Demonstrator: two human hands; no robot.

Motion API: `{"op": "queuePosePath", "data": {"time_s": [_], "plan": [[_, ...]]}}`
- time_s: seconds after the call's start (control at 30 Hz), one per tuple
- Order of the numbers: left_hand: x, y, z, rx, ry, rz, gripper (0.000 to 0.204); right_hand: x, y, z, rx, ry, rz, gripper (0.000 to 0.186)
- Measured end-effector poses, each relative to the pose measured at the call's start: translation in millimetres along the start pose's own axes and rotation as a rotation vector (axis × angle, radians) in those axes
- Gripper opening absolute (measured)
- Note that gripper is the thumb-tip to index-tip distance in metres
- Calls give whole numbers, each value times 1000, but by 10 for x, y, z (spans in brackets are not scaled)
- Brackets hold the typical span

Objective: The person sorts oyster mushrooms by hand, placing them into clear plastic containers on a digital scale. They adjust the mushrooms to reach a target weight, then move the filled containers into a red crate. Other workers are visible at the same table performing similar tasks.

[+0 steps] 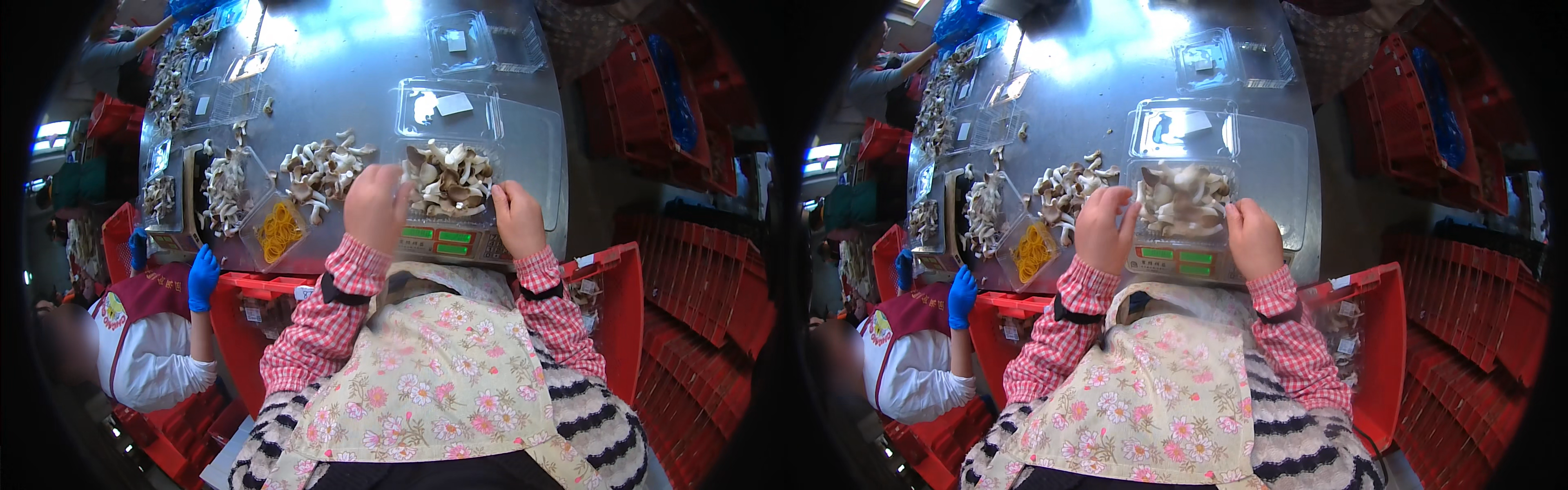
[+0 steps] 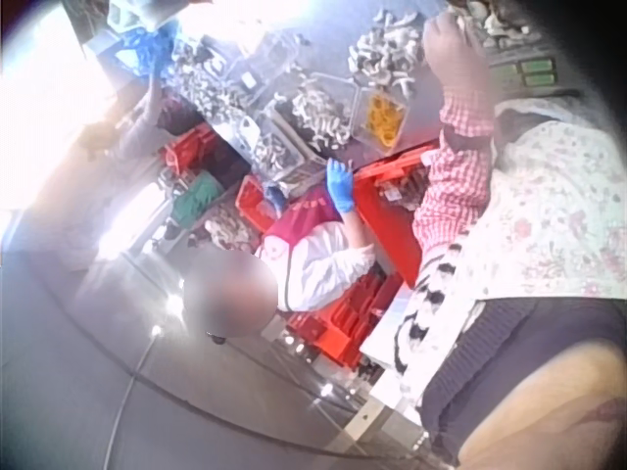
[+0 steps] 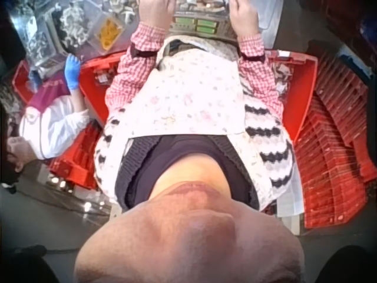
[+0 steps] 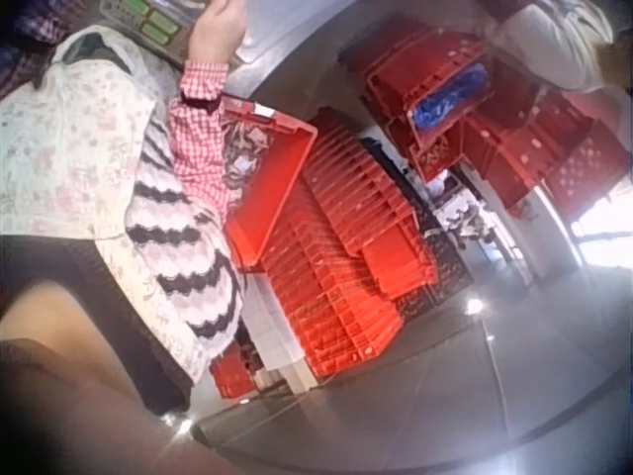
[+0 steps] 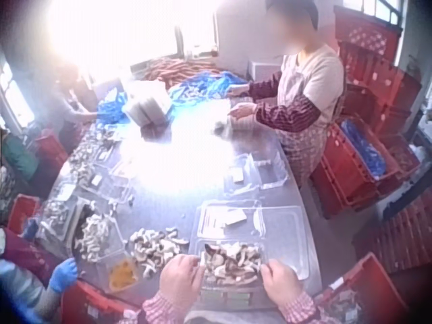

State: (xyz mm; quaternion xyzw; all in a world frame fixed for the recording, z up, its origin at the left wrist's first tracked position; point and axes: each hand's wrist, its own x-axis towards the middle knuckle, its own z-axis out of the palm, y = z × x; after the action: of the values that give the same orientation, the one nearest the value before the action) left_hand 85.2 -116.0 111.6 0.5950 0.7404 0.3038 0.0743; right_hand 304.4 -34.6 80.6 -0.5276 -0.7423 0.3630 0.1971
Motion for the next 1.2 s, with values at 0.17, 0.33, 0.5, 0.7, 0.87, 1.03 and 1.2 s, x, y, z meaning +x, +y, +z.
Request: {"op": "queuePosePath", "data": {"time_s": [0.17, 0.33, 0.5, 0.7, 0.87, 1.03, 1.2], "plan": [[321, 308, 225, -130, -113, 17, 23, 19, -13, -23, 8, -24, -21, 22], [408, 206, 366, -282, -132, 9, 26, -23, 6, -38, 17, -10, -7, 21], [344, 110, 343, -615, -181, -335, 19, -35, 19, -12, -5, 7, 13, 21], [413, 262, 311, -457, -282, -233, 19, -12, 50, -7, -37, 41, -42, 22], [453, 128, 88, -1149, -505, -759, 23, -14, 61, -50, -14, 27, -21, 22], [257, -5, -98, -1322, -497, -761, 24, -38, 67, -49, -1, 27, -15, 21], [76, -132, -218, -1305, -426, -696, 25, -83, 113, -50, -12, 23, -24, 21]]}}
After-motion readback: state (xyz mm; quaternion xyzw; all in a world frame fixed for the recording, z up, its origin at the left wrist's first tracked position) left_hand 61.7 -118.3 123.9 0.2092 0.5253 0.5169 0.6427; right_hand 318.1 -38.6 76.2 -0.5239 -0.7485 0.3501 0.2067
